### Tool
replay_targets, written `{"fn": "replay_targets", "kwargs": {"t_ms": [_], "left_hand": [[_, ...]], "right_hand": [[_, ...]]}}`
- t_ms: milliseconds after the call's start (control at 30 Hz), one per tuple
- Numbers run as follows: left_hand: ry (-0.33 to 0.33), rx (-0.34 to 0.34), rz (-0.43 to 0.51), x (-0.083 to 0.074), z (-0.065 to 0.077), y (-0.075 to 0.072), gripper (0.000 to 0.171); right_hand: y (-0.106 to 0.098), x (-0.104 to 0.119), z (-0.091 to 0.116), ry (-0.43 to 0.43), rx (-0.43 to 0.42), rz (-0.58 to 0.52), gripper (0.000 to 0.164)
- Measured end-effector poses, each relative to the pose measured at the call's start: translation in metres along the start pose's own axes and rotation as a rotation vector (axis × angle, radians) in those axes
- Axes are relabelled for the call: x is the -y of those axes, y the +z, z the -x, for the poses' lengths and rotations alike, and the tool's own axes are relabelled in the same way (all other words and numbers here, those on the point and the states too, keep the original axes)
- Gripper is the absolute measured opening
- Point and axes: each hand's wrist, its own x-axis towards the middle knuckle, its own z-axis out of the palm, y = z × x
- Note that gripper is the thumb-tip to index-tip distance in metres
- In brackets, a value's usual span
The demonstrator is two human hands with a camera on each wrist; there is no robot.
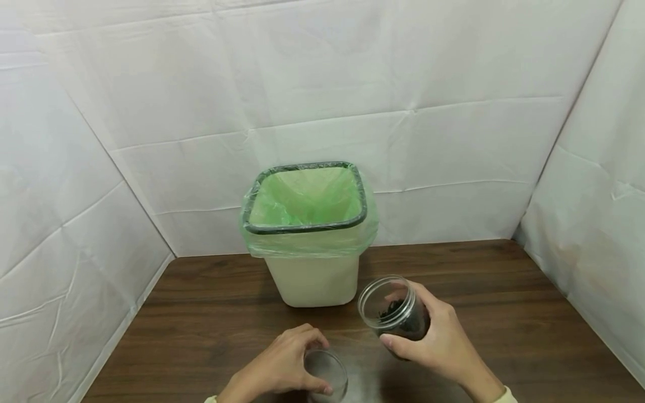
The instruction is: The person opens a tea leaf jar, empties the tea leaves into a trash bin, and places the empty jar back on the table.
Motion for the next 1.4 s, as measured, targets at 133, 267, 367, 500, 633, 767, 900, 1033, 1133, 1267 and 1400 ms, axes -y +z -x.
{"fn": "replay_targets", "kwargs": {"t_ms": [133,267,367,500,633,767,900,1033,1133,1267,1400], "left_hand": [[-0.044,0.054,-0.025,0.0,0.0,0.0,0.06],[-0.07,0.094,-0.067,0.0,-0.001,0.002,0.073],[-0.077,0.12,-0.088,0.001,-0.002,0.004,0.081],[-0.067,0.137,-0.112,0.002,-0.003,0.006,0.085],[-0.064,0.119,-0.14,0.002,0.0,0.008,0.087],[-0.073,0.086,-0.092,0.001,0.001,0.003,0.078],[-0.056,0.047,0.003,0.001,0.0,-0.005,0.065],[-0.006,-0.037,0.04,0.0,0.0,-0.012,0.057],[0.005,-0.109,0.076,-0.001,0.001,-0.016,0.052],[0.005,-0.183,0.135,-0.003,0.002,-0.021,0.044],[0.017,-0.252,0.179,-0.004,0.003,-0.028,0.038]], "right_hand": [[-0.003,0.001,-0.001,0.003,0.006,0.01,0.079],[-0.005,0.001,-0.003,0.003,0.003,0.021,0.08],[-0.005,0.001,-0.004,0.002,0.002,0.029,0.081],[-0.006,0.002,-0.005,-0.001,-0.002,0.034,0.082],[-0.007,0.003,-0.007,-0.003,-0.003,0.039,0.082],[-0.008,0.005,-0.009,-0.007,-0.002,0.045,0.083],[-0.011,0.007,-0.012,-0.016,-0.006,0.055,0.083],[-0.012,0.008,-0.015,-0.026,-0.011,0.058,0.085],[-0.012,0.007,-0.017,-0.029,-0.016,0.063,0.086],[-0.012,0.007,-0.019,-0.026,-0.022,0.078,0.087],[-0.013,0.008,-0.021,-0.02,-0.029,0.096,0.088]]}}
